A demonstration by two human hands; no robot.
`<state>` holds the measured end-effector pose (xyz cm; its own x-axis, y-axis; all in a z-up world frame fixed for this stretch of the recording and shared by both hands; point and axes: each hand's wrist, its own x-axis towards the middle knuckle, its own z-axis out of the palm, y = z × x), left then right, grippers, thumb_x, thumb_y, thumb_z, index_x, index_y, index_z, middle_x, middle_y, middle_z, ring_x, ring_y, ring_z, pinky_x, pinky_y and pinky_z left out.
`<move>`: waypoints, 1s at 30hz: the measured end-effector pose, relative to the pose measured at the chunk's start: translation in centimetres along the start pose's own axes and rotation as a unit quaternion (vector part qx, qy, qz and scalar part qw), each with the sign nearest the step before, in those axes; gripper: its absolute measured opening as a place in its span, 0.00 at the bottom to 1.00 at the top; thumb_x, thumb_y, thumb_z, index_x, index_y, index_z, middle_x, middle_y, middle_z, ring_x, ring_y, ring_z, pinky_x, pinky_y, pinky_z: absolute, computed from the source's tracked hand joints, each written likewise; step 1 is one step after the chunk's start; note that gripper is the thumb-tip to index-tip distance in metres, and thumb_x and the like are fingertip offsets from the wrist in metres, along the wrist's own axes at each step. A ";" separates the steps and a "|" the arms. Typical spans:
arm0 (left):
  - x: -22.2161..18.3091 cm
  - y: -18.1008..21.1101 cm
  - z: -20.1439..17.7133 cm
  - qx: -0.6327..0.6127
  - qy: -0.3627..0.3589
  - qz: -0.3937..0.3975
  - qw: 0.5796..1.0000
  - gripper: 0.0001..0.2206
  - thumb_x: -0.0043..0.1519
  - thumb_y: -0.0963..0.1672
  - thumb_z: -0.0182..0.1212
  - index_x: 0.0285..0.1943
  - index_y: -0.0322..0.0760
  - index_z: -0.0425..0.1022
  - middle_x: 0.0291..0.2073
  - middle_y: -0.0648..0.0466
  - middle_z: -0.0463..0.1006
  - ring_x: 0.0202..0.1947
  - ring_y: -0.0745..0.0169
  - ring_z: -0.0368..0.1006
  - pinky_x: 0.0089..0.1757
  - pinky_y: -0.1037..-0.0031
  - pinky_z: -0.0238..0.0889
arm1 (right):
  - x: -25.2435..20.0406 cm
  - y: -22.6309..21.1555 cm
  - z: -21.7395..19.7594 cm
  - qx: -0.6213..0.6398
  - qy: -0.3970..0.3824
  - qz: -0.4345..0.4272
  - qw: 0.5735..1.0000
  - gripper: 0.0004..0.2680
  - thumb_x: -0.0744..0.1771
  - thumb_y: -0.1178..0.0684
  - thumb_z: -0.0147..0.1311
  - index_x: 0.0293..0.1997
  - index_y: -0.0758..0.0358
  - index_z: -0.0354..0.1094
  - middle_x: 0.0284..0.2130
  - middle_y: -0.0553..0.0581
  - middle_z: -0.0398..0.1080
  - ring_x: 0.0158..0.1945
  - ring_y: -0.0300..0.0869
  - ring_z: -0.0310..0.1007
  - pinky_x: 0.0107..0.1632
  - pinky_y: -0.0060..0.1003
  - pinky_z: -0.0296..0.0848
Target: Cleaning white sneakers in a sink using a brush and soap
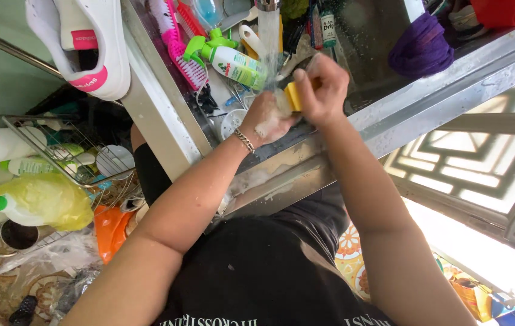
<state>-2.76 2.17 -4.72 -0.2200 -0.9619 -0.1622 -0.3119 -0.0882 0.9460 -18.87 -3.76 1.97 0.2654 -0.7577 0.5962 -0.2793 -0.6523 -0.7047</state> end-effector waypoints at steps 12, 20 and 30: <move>1.4 -0.4 0.3 -0.004 0.013 0.014 1.000 0.09 0.63 0.48 0.85 0.40 0.42 0.91 0.30 0.56 0.93 0.28 0.60 0.89 0.30 0.69 0.82 | 0.2 0.5 1.9 -0.038 0.017 -0.024 0.999 0.18 0.78 0.49 0.57 0.32 0.54 0.54 0.24 0.49 0.54 0.26 0.39 0.51 0.31 0.41 0.48; 1.2 -1.4 -0.7 -0.011 0.030 0.019 0.999 0.09 0.63 0.48 0.86 0.40 0.43 0.92 0.30 0.56 0.93 0.28 0.62 0.88 0.31 0.70 0.82 | 0.6 0.3 1.7 -0.015 0.008 0.022 1.000 0.23 0.81 0.39 0.56 0.33 0.57 0.54 0.26 0.52 0.52 0.29 0.42 0.49 0.36 0.45 0.49; 1.2 -2.1 0.1 -0.024 0.044 0.022 0.998 0.09 0.63 0.48 0.88 0.40 0.44 0.93 0.30 0.57 0.93 0.28 0.65 0.87 0.31 0.71 0.82 | 1.6 -5.1 2.2 -0.002 -0.016 -0.017 1.000 0.16 0.77 0.51 0.57 0.31 0.58 0.57 0.25 0.54 0.55 0.27 0.45 0.52 0.34 0.47 0.53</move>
<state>-2.49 1.20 -6.95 -0.1492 -0.9841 -0.0963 -0.2590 -0.0551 0.9643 -14.99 -1.62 5.65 0.3044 -0.7342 0.6069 -0.2725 -0.6776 -0.6830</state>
